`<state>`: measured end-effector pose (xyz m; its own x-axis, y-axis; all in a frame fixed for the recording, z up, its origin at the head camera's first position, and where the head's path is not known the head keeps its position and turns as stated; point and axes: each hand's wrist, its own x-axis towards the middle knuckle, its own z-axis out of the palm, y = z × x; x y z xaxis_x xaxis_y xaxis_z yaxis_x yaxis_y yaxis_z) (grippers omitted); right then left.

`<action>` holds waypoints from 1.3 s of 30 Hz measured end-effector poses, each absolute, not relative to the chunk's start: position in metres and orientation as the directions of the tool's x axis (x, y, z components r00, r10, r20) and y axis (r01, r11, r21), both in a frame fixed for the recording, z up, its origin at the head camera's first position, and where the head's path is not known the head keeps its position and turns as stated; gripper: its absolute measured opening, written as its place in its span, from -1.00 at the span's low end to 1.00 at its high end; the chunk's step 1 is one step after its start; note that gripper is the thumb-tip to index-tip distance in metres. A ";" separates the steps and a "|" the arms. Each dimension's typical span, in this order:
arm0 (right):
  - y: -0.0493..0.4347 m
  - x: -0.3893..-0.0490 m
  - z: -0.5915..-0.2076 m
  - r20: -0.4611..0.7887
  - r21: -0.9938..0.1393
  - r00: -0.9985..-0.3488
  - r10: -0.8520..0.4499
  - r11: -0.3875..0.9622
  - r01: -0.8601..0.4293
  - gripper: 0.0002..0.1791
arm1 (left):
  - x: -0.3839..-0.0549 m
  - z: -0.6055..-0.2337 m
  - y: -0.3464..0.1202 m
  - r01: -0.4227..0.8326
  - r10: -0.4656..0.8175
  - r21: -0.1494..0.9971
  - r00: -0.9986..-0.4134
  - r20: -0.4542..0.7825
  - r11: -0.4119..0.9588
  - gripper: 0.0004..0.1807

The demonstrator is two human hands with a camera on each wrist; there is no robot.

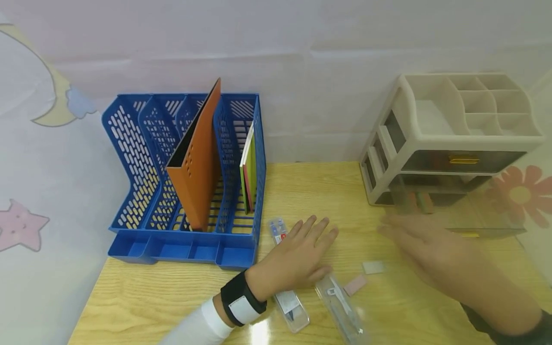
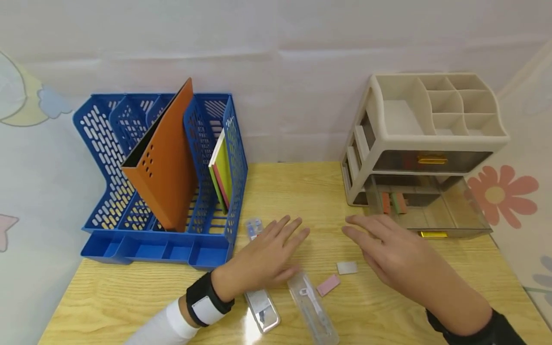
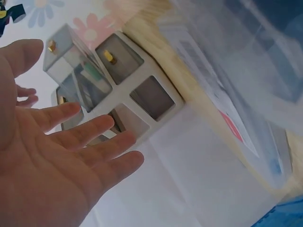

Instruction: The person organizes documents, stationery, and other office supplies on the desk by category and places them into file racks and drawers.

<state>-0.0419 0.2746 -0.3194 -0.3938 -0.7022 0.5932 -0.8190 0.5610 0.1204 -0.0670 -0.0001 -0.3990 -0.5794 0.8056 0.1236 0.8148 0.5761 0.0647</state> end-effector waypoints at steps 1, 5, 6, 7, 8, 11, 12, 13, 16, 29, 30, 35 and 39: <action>0.273 -0.040 -0.323 0.587 0.118 -0.399 -0.705 0.561 -0.819 -0.52 | -0.066 -0.399 0.001 0.817 0.809 0.068 -0.576 0.120 0.572 -0.14; 0.269 -0.033 -0.338 0.550 0.073 -0.443 -0.708 0.569 -0.819 -0.52 | -0.061 -0.400 0.004 0.831 0.824 0.062 -0.557 0.108 0.553 -0.17; 0.269 -0.032 -0.343 0.533 0.053 -0.463 -0.709 0.574 -0.817 -0.51 | -0.060 -0.401 0.005 0.835 0.828 0.056 -0.550 0.105 0.547 -0.18; 0.269 -0.031 -0.348 0.521 0.038 -0.474 -0.710 0.575 -0.818 -0.50 | -0.058 -0.402 0.005 0.839 0.833 0.051 -0.543 0.104 0.541 -0.19; 0.269 -0.030 -0.354 0.511 0.028 -0.484 -0.710 0.577 -0.816 -0.50 | -0.057 -0.402 0.006 0.845 0.838 0.044 -0.535 0.105 0.534 -0.19; 0.269 -0.027 -0.374 0.457 -0.020 -0.519 -0.722 0.575 -0.818 -0.43 | -0.054 -0.404 0.006 0.859 0.853 0.022 -0.510 0.110 0.511 -0.22; 0.270 -0.026 -0.380 0.439 -0.035 -0.530 -0.726 0.575 -0.817 -0.42 | -0.053 -0.404 0.007 0.864 0.858 0.016 -0.502 0.113 0.504 -0.23; 0.271 -0.025 -0.386 0.424 -0.050 -0.537 -0.729 0.573 -0.818 -0.41 | -0.052 -0.405 0.007 0.869 0.863 0.007 -0.492 0.118 0.495 -0.24; 0.275 -0.023 -0.402 0.370 -0.110 -0.572 -0.733 0.577 -0.810 -0.49 | -0.050 -0.406 0.007 0.881 0.874 -0.022 -0.467 0.132 0.473 -0.30; 0.284 -0.021 -0.430 0.162 -0.148 -0.661 -0.733 0.644 -0.750 -0.49 | -0.038 -0.412 -0.001 0.891 0.888 -0.069 -0.436 0.148 0.449 -0.37; 0.284 -0.021 -0.430 0.166 -0.140 -0.658 -0.734 0.643 -0.753 -0.49 | -0.038 -0.412 -0.002 0.891 0.888 -0.072 -0.435 0.151 0.449 -0.38; 0.285 -0.023 -0.434 0.196 -0.146 -0.652 -0.733 0.635 -0.758 -0.46 | -0.036 -0.413 -0.004 0.892 0.887 -0.076 -0.430 0.166 0.446 -0.41; 0.287 -0.024 -0.436 0.235 -0.154 -0.640 -0.731 0.623 -0.767 -0.46 | -0.035 -0.414 -0.005 0.891 0.886 -0.064 -0.436 0.157 0.450 -0.40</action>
<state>-0.0236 0.2869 -0.4357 -0.6404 -0.7312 0.2350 -0.7673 0.6227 -0.1535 -0.0352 -0.0045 -0.4137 -0.4362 0.8860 0.1574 0.8908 0.4499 -0.0637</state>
